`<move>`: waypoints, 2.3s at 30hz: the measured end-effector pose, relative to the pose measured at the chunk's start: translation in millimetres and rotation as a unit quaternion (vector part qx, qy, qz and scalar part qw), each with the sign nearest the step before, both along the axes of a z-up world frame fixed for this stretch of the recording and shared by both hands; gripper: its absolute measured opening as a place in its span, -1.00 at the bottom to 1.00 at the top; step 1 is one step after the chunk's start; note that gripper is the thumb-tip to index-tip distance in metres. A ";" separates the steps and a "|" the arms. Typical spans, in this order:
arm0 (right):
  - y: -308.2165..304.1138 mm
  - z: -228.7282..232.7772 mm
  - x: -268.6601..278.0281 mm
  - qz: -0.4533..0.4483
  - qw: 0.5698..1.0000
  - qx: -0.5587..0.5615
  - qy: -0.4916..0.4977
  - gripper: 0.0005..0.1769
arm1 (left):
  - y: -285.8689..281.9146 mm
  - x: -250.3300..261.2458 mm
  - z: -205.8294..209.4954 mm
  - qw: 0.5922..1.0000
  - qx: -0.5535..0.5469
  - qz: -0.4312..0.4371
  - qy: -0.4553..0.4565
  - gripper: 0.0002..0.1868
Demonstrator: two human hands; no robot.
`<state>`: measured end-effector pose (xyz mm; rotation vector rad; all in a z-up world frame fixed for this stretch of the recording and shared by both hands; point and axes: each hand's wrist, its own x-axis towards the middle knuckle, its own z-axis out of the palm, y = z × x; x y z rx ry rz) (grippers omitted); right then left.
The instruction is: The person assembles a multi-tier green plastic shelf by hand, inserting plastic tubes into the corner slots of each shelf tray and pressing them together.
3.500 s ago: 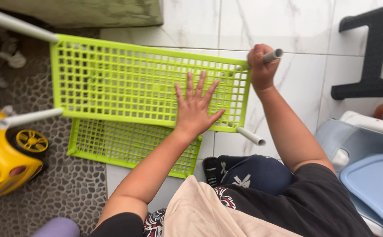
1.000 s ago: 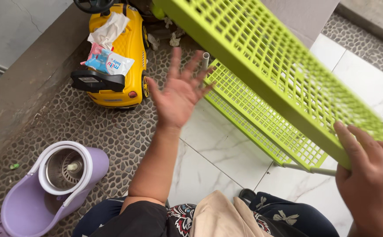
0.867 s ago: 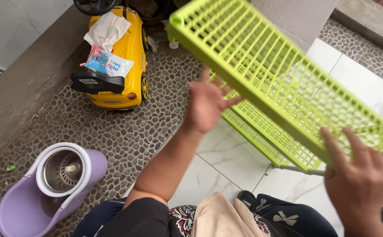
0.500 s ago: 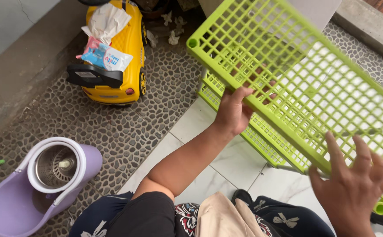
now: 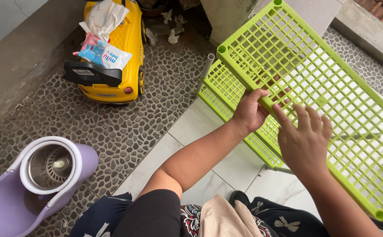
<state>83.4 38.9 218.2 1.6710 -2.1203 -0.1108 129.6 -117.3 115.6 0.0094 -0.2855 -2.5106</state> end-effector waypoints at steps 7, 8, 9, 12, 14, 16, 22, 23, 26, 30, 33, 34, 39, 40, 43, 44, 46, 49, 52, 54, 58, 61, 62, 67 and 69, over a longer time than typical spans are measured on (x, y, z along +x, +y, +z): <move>-23.9 -11.4 -3.8 0.048 0.998 -0.026 -0.028 -0.39 | -19.3 1.4 -11.1 0.999 0.006 0.004 -0.043 -0.45; -25.5 -10.5 -3.4 0.047 0.998 -0.024 -0.019 -0.39 | -21.1 1.3 -12.2 0.999 0.012 0.001 -0.046 -0.45; -26.7 -9.9 -3.0 0.046 0.999 -0.021 -0.010 -0.39 | -22.4 0.7 -13.9 0.999 0.013 0.000 -0.044 -0.45; -31.0 -10.8 -3.8 0.045 0.999 -0.020 -0.005 -0.37 | -25.2 -0.4 -20.7 1.000 0.006 -0.001 -0.027 -0.44; -32.2 -12.2 -3.0 0.047 0.999 -0.021 -0.014 -0.38 | -26.1 0.5 -23.8 1.000 -0.009 0.003 -0.002 -0.44; -34.5 -12.4 -2.5 0.051 0.998 -0.024 -0.022 -0.39 | -26.1 2.2 -22.4 1.000 -0.008 0.006 -0.007 -0.43; -31.7 -11.1 1.7 0.045 0.999 -0.025 -0.011 -0.40 | -24.2 8.0 -17.2 1.000 0.000 0.000 -0.015 -0.45; -31.9 -11.0 1.8 0.044 0.999 -0.026 -0.013 -0.40 | -24.4 8.4 -17.6 1.000 -0.006 -0.007 -0.009 -0.45; -32.4 -12.0 2.0 0.040 0.999 -0.021 -0.019 -0.39 | -24.5 8.6 -18.8 1.000 -0.003 -0.004 -0.016 -0.46; -33.3 -15.4 2.0 0.042 0.999 -0.015 -0.024 -0.39 | -24.7 11.1 -16.5 1.000 0.006 0.003 -0.023 -0.46; -32.6 -18.1 2.7 0.035 0.999 -0.015 -0.023 -0.40 | -22.4 14.9 -14.8 0.999 0.026 0.005 -0.043 -0.44; -32.3 -18.5 2.9 0.036 0.999 -0.014 -0.018 -0.40 | -22.2 16.9 -15.6 0.999 0.017 0.004 -0.029 -0.44; -31.6 -20.8 2.4 0.025 1.000 -0.008 -0.006 -0.40 | -22.5 14.7 -17.7 1.000 0.021 0.004 -0.014 -0.43; -31.7 -21.1 2.2 0.025 1.000 -0.006 -0.005 -0.40 | -21.9 14.5 -17.7 1.000 0.022 0.004 -0.011 -0.43; -31.7 -22.4 1.5 0.025 1.000 0.000 -0.007 -0.38 | -20.9 15.0 -18.4 1.000 0.026 0.006 -0.013 -0.41; -32.2 -22.4 1.2 0.025 1.000 0.004 -0.008 -0.37 | -21.1 14.7 -18.8 0.999 0.027 0.006 -0.015 -0.40; -34.9 -22.3 0.9 0.026 0.999 0.003 -0.029 -0.35 | -21.1 12.7 -21.1 0.999 0.038 0.007 -0.017 -0.40; -46.1 -21.9 0.2 0.029 0.998 -0.001 -0.057 -0.28 | -20.5 11.2 -26.8 0.999 0.039 0.005 -0.037 -0.43; -62.1 -22.3 -1.2 0.029 0.998 0.028 -0.044 -0.15 | -16.0 9.5 -27.6 0.997 0.051 0.013 -0.064 -0.47; -71.9 -23.8 -4.9 0.029 0.996 0.055 -0.065 -0.09 | -19.1 7.2 -29.4 0.996 0.053 0.016 -0.074 -0.51; -74.7 -22.5 -13.0 0.021 0.988 0.117 -0.097 -0.06 | -8.1 6.1 -41.3 0.995 0.061 0.015 -0.080 -0.51; -84.0 -16.5 -13.7 0.026 0.989 0.106 -0.102 -0.13 | -8.4 16.1 -40.4 0.964 0.114 0.062 -0.230 -0.42; -84.1 -13.2 -13.6 0.019 0.989 0.115 -0.094 -0.13 | -8.2 23.1 -37.4 0.938 0.142 0.080 -0.306 -0.38; -84.3 -9.7 -19.2 0.003 0.986 0.129 -0.107 -0.11 | -83.5 53.7 -13.0 0.793 -0.075 0.302 -0.523 -0.19; -83.8 -11.7 -19.4 -0.006 0.983 0.128 -0.132 -0.10 | -118.6 56.9 3.5 0.674 -0.284 0.331 -0.596 -0.24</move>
